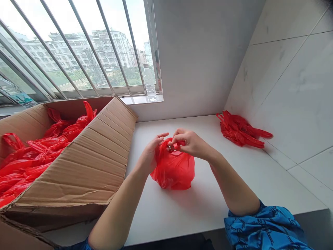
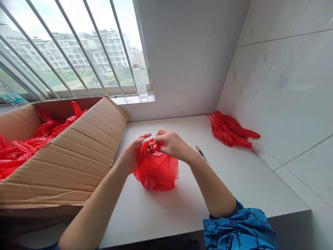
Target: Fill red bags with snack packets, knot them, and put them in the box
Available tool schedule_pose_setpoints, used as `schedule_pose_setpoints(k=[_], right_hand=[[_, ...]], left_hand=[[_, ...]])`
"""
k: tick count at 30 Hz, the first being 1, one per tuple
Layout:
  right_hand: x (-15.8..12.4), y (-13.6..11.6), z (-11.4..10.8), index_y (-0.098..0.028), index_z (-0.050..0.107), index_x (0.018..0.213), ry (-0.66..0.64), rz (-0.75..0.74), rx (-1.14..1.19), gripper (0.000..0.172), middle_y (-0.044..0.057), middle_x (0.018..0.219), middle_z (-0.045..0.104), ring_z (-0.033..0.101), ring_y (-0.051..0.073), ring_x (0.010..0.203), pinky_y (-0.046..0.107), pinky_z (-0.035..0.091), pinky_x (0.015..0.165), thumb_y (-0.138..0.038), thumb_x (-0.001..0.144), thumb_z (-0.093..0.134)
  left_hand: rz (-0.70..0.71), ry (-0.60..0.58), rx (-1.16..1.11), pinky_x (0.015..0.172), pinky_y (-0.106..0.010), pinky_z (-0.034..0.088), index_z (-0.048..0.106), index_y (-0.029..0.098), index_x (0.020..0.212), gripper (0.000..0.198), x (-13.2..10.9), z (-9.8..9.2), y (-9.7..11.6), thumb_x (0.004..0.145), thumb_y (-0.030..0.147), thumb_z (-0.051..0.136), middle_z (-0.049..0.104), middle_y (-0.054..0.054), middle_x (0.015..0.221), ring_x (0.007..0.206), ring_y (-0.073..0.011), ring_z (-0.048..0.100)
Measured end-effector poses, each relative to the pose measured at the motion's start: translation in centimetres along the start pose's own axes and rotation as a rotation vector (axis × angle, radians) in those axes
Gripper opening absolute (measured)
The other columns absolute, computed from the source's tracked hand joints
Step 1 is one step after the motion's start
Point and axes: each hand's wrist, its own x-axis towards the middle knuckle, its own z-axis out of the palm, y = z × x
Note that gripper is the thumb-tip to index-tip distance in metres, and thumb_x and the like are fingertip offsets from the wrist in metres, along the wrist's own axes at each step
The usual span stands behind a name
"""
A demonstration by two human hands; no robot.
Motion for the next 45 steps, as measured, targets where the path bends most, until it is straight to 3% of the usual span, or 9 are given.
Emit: schedule_pose_setpoints(k=[6, 9, 15, 20, 25, 29, 36, 41, 45], right_hand=[[0.2, -0.5, 1.0, -0.02, 0.063, 0.085, 0.246, -0.169, -0.462, 0.017, 0.002, 0.096, 0.055, 0.053, 0.01, 0.07, 0.024, 0.041, 0.062, -0.005, 0.085, 0.054], [0.0, -1.3, 0.8, -0.02, 0.058, 0.089, 0.291, -0.209, -0.447, 0.016, 0.001, 0.094, 0.058, 0.054, 0.01, 0.067, 0.023, 0.042, 0.059, -0.005, 0.085, 0.054], [-1.1, -2.8, -0.5, -0.022, 0.057, 0.085, 0.371, -0.348, -0.198, 0.009, 0.001, 0.093, 0.065, 0.064, 0.013, 0.081, 0.026, 0.055, 0.071, -0.018, 0.09, 0.063], [-1.2, -2.9, -0.4, -0.022, 0.06, 0.084, 0.394, -0.391, -0.222, 0.008, 0.002, 0.097, 0.067, 0.065, 0.013, 0.083, 0.026, 0.055, 0.067, -0.02, 0.09, 0.064], [-1.5, -2.9, -1.5, -0.021, 0.063, 0.078, 0.432, -0.373, -0.32, 0.013, 0.003, 0.093, 0.067, 0.061, 0.011, 0.071, 0.025, 0.048, 0.059, -0.025, 0.09, 0.066], [-3.4, -3.2, -4.9, -0.02, 0.066, 0.071, 0.377, -0.234, -0.274, 0.023, 0.002, 0.077, 0.064, 0.057, 0.013, 0.065, 0.027, 0.045, 0.056, -0.037, 0.085, 0.073], [-5.1, -2.4, -8.3, -0.02, 0.072, 0.074, -0.037, 0.317, -0.219, 0.04, 0.002, 0.068, 0.063, 0.056, 0.015, 0.064, 0.026, 0.04, 0.052, -0.06, 0.078, 0.07], [-3.1, 1.8, -7.5, -0.026, 0.07, 0.118, -0.15, 0.527, -0.228, 0.048, 0.008, 0.111, 0.071, 0.064, 0.025, 0.102, 0.034, 0.052, 0.08, -0.06, 0.084, 0.061], [-1.9, 5.3, -4.9, -0.025, 0.045, 0.147, -0.087, 0.604, -0.379, 0.081, 0.012, 0.153, 0.041, 0.043, 0.035, 0.136, 0.048, 0.041, 0.107, -0.052, 0.076, 0.073]], left_hand=[[-0.002, -0.054, 0.127, 0.062, -0.022, 0.049, 0.06, 0.023, 0.131, 0.046, -0.7, -0.2, -0.1, 0.087, 0.037, 0.065, 0.068, -0.004, 0.085, 0.065, -0.0112, 0.061], [0.036, -0.051, 0.209, 0.066, -0.024, 0.051, 0.063, 0.024, 0.128, 0.045, -1.3, 0.2, 0.3, 0.086, 0.037, 0.069, 0.069, -0.003, 0.085, 0.068, -0.0115, 0.062], [0.384, 0.025, 0.525, 0.091, -0.029, 0.051, 0.071, 0.02, 0.116, 0.035, -2.1, 1.8, 1.9, 0.086, 0.038, 0.069, 0.072, -0.008, 0.11, 0.101, -0.0186, 0.064], [0.266, -0.099, 0.499, 0.076, -0.028, 0.054, 0.067, 0.022, 0.123, 0.039, -1.8, 2.4, 2.1, 0.089, 0.041, 0.066, 0.072, -0.006, 0.099, 0.084, -0.0151, 0.065], [0.523, 0.129, 0.497, 0.081, -0.027, 0.054, 0.076, 0.018, 0.097, 0.023, -1.5, 2.2, 2.3, 0.08, 0.034, 0.076, 0.073, -0.005, 0.09, 0.083, -0.0142, 0.066], [0.671, 0.326, 0.49, 0.078, -0.026, 0.055, 0.076, 0.018, 0.095, 0.024, -0.9, -0.1, 2.7, 0.075, 0.032, 0.079, 0.072, -0.004, 0.086, 0.078, -0.0121, 0.064], [0.632, 0.507, 0.351, 0.084, -0.03, 0.056, 0.071, 0.018, 0.103, 0.034, 0.1, -4.1, 0.3, 0.076, 0.038, 0.077, 0.067, -0.003, 0.091, 0.083, -0.0124, 0.064], [0.355, 0.396, 0.614, 0.1, -0.042, 0.049, 0.036, 0.024, 0.147, 0.073, -0.8, -5.2, -3.2, 0.086, 0.053, 0.063, 0.059, -0.013, 0.129, 0.118, -0.0239, 0.06], [0.134, 0.386, 0.921, 0.112, -0.046, 0.035, 0.025, 0.022, 0.154, 0.081, -0.8, -5.2, -5.0, 0.09, 0.065, 0.049, 0.04, -0.018, 0.152, 0.14, -0.0303, 0.04]])
